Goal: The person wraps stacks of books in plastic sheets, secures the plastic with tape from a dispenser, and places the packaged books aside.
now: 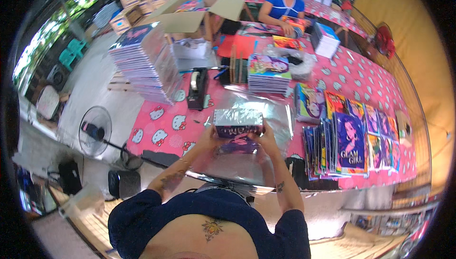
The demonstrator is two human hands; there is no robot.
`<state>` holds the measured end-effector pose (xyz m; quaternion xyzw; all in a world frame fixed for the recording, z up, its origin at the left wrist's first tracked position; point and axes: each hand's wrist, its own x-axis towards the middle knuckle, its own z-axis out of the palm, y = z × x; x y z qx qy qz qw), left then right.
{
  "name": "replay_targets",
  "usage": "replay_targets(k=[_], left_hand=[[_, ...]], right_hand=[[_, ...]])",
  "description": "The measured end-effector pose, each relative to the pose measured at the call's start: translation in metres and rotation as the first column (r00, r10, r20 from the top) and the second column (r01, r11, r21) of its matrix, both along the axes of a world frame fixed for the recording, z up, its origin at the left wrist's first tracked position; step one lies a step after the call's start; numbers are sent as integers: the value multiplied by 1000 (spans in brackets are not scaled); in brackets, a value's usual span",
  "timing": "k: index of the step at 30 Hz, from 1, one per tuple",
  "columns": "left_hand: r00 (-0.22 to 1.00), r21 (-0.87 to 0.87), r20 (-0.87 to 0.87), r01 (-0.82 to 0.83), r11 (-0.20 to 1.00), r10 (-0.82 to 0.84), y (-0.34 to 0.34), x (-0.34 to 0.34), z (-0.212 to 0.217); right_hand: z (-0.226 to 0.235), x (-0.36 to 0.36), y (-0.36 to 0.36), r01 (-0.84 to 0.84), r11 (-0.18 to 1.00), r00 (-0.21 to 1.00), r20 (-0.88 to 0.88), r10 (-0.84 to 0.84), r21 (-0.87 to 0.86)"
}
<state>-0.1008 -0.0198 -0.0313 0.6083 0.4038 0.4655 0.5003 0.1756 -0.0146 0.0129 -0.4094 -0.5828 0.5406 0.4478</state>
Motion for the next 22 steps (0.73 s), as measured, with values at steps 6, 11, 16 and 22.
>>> replay_targets(k=[6, 11, 16, 22], left_hand=[[934, 95, 235, -297, 950, 269, -19, -26, 198], [470, 533, 419, -820, 208, 777, 55, -141, 326], [-173, 383, -319, -923, -41, 932, 144, -230, 343], [-214, 156, -151, -969, -190, 965, 172, -211, 328]], right_hand=[[142, -23, -3, 72, 936, 987, -158, -18, 345], [198, 50, -62, 235, 803, 969, -71, -235, 548], [214, 162, -94, 424, 666, 707, 235, -667, 614], [186, 318, -99, 644, 717, 226, 829, -511, 267]])
